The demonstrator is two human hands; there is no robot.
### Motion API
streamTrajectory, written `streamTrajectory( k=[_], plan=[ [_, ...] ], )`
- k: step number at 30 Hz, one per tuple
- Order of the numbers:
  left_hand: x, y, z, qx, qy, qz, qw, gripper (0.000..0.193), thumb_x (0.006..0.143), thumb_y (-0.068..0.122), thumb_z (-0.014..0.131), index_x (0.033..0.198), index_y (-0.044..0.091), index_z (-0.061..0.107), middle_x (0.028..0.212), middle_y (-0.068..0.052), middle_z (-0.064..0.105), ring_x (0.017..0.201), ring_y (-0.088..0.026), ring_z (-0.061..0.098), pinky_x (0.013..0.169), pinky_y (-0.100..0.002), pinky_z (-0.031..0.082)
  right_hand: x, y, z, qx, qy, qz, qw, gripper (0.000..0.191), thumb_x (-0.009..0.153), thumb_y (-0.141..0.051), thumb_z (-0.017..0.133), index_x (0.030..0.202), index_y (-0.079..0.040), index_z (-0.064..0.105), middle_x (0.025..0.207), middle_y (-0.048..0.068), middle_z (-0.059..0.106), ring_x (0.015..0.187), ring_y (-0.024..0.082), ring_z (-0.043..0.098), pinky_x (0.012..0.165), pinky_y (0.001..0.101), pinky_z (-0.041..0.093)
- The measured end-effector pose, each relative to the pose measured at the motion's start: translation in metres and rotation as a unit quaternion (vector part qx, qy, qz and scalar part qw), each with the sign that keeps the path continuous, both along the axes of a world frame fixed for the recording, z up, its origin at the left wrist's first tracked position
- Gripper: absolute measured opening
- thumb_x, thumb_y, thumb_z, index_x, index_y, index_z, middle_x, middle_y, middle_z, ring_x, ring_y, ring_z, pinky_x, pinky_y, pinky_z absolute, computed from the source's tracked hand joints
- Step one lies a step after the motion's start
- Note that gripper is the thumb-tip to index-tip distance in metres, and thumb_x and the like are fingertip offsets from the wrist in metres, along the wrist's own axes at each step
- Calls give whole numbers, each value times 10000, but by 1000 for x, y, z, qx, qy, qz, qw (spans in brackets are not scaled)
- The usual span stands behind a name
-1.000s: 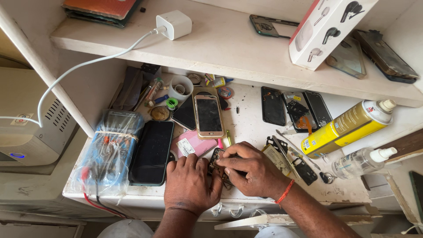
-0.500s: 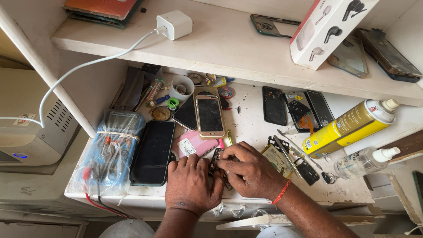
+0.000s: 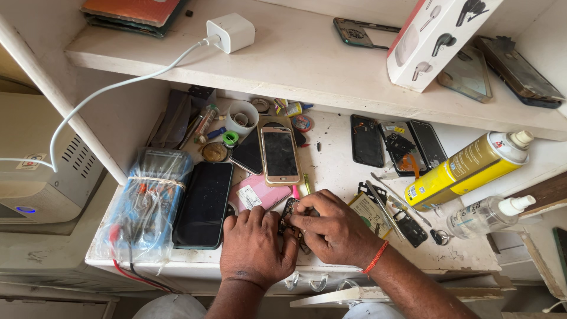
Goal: The person holds a disassembled phone midframe and pries along its edge with a pink pry tool, then sets it down and works on the exposed internal components with tweezers, picking at small parts on the workbench.
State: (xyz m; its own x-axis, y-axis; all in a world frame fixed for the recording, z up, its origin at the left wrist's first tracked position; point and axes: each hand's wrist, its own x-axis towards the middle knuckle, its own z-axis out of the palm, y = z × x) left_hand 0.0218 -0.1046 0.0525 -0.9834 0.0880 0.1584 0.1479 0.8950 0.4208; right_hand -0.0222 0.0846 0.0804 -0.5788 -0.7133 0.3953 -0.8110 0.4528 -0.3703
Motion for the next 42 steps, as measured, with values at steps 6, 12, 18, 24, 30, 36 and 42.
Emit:
streamTrajectory(
  k=[6,12,18,24,30,36,42],
  plan=[
    [1,1,-1,9,24,4,1000,418,814,436,604,978,63,696,881,-129,635,867,-302,621,814,-470,429,-6,-2,5,-58,-49,-15,997,196,842,-37,708,1026,-43,774,979,89,731,913,235,706,821,369,584],
    [1,2,0,3,2,7,1000,416,808,438,606,1014,89,700,885,-132,632,877,-306,621,821,-471,428,-28,-7,16,27,-46,9,999,98,855,-100,766,949,-79,786,893,68,715,843,267,694,781,379,569],
    [1,3,0,11,20,6,1000,411,793,428,618,1011,90,701,881,-127,634,874,-312,620,806,-479,424,-48,-21,19,68,-95,61,991,98,856,-87,746,949,-72,772,943,67,723,887,273,713,808,372,584],
    [-1,2,-2,6,21,4,1000,409,802,435,618,955,63,695,888,-123,631,878,-309,616,818,-473,422,-50,-21,19,64,-121,70,988,139,819,-63,755,954,-64,788,950,66,723,906,273,709,812,371,579],
    [0,1,0,2,4,1,1000,419,801,435,615,1002,76,699,888,-121,626,874,-297,615,811,-467,422,-45,-21,18,62,-110,60,990,132,816,-45,749,944,-56,778,953,63,716,927,256,715,835,359,580],
    [0,2,0,2,24,3,1000,415,796,437,617,955,63,699,880,-130,630,866,-303,616,808,-472,421,-39,-18,16,25,-89,49,994,91,840,-35,735,921,-53,774,938,62,713,1017,266,708,882,371,579],
    [0,4,0,-2,16,7,1000,407,798,434,615,1001,91,701,878,-124,634,863,-305,618,807,-474,417,-40,-15,13,36,-101,37,994,95,843,-42,744,933,-61,771,956,66,713,1008,267,707,883,374,579]
  ],
)
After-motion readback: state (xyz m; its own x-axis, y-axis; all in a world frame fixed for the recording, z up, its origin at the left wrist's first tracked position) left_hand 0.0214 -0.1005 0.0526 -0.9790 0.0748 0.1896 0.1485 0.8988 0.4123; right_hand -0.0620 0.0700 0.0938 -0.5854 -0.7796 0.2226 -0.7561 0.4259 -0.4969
